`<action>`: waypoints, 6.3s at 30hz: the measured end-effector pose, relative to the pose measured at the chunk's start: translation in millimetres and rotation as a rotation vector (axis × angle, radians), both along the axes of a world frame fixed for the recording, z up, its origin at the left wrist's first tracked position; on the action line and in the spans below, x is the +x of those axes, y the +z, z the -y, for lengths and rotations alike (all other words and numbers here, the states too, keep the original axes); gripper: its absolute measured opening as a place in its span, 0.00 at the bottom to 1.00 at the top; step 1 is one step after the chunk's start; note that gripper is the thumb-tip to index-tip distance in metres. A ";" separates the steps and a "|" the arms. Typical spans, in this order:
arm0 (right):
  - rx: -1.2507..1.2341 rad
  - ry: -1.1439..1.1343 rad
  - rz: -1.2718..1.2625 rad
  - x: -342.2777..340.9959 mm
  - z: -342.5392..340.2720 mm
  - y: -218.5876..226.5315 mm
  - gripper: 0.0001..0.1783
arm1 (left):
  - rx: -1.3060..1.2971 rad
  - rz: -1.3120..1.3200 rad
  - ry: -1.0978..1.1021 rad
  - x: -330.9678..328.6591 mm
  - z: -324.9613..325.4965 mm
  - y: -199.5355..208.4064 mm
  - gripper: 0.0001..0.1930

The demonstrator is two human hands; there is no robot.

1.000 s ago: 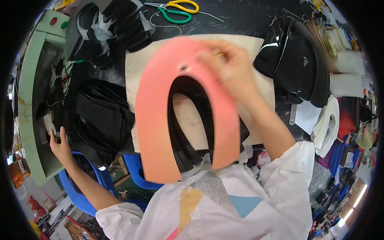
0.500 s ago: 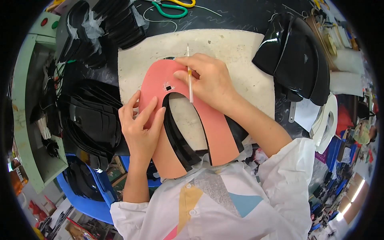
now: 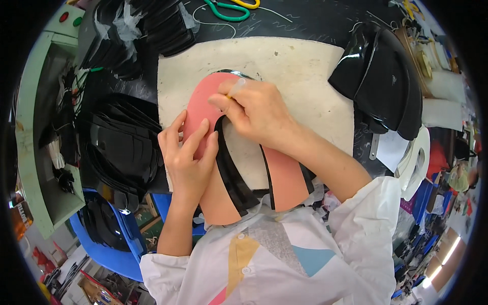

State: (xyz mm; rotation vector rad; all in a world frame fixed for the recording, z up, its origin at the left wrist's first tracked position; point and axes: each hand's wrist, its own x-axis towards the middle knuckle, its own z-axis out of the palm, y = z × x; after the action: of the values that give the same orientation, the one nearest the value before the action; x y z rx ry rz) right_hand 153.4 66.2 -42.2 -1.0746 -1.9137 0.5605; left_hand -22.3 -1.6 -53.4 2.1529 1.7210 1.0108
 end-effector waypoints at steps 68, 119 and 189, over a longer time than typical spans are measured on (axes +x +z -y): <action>-0.300 -0.022 -0.108 10.3 5.5 15.3 0.11 | 0.011 0.021 0.043 5.8 0.8 -6.4 0.15; -0.219 -0.305 0.024 32.2 16.7 -8.8 0.14 | -0.055 -0.028 -0.049 3.2 -6.2 -0.1 0.17; -0.481 -0.125 -1.569 167.2 -33.9 21.4 0.09 | 0.293 0.289 0.120 -22.9 7.9 55.4 0.15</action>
State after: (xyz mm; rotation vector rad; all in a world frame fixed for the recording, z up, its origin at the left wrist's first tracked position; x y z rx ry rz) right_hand 320.6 100.1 -20.8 -0.5891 -0.3328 1.2986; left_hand -45.2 -9.6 2.0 1.9513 1.6633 1.6079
